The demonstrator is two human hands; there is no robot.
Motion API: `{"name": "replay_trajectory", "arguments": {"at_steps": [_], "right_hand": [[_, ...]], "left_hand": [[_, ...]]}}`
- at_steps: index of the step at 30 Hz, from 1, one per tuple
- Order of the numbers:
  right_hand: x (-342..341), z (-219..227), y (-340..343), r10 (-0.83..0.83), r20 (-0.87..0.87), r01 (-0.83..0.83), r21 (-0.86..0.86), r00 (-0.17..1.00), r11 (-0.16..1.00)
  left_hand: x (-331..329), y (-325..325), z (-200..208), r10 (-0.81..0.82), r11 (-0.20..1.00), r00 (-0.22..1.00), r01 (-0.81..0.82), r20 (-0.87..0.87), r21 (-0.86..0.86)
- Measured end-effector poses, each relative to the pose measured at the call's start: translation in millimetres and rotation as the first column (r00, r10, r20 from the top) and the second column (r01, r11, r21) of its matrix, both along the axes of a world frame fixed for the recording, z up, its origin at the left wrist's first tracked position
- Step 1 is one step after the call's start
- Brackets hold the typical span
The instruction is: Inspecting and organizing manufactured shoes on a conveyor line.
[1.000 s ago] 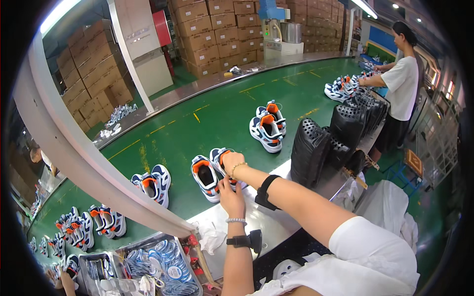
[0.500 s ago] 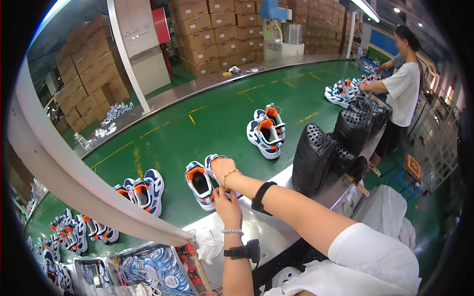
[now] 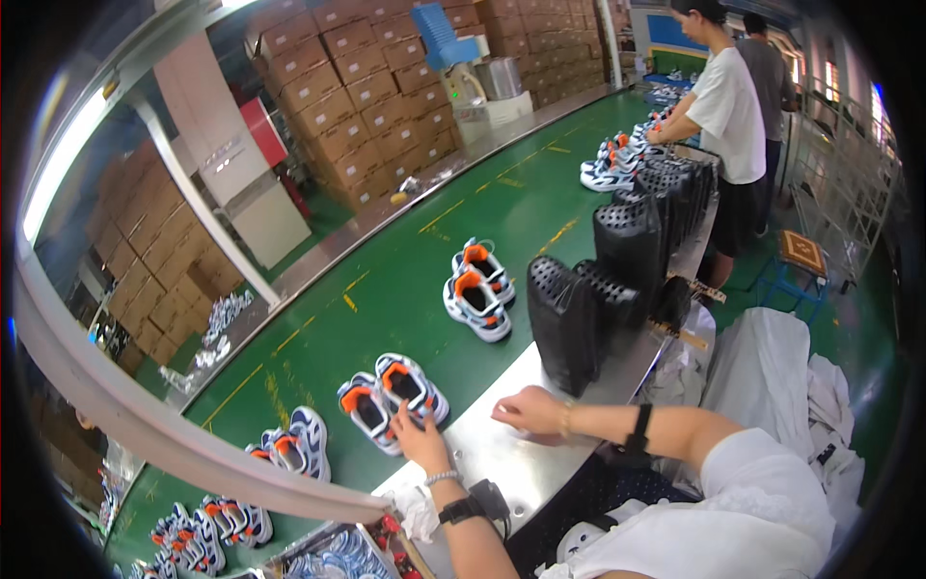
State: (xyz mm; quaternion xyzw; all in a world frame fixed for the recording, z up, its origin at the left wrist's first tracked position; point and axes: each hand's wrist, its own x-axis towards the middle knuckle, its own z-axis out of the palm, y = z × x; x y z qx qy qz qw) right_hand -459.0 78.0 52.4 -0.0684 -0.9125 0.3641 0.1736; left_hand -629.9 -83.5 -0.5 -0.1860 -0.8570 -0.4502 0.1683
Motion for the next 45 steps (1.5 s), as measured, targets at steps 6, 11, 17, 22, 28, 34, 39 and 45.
{"name": "replay_trajectory", "arguments": {"at_steps": [6,11,17,22,28,34,39,45], "right_hand": [[88.0,-38.5,37.0,-0.152,0.112,0.177,-0.262,0.982,0.949],[90.4,-53.5,47.1,-0.031,-0.068,0.014,-0.237,0.997,0.971],[90.5,-55.1,54.1,-0.044,0.065,0.062,-0.325,0.997,0.944],[91.6,-49.8,55.0,-0.003,0.018,0.011,-0.474,1.000,0.880],[90.3,-45.0,55.9,-0.011,-0.027,-0.003,-0.481,1.000,0.877],[91.1,-51.2,56.8,0.004,0.003,-0.003,-0.462,1.000,0.887],[89.9,-56.9,56.5,-0.046,0.035,0.056,-0.438,0.998,0.897],[90.3,-55.8,55.3,-0.031,0.001,0.028,-0.428,1.000,0.903]], "left_hand": [[15.9,16.4,35.6,0.120,0.971,0.992,-0.123,-0.027,-0.204],[45.5,93.7,79.7,-0.353,0.932,0.884,0.303,-0.305,-0.200],[10.8,215.9,74.7,-0.513,0.784,0.829,0.347,-0.222,-0.515],[-44.8,262.3,53.5,-0.527,0.631,0.832,0.248,-0.171,-0.735],[-57.8,266.9,45.5,-0.433,0.745,0.901,0.339,-0.030,-0.575],[-2.5,213.5,59.2,-0.478,0.711,0.878,0.399,0.018,-0.579],[17.3,172.0,69.6,-0.450,0.723,0.893,0.377,0.019,-0.579],[-13.7,173.2,66.3,-0.397,0.835,0.909,0.300,-0.129,-0.461]]}}
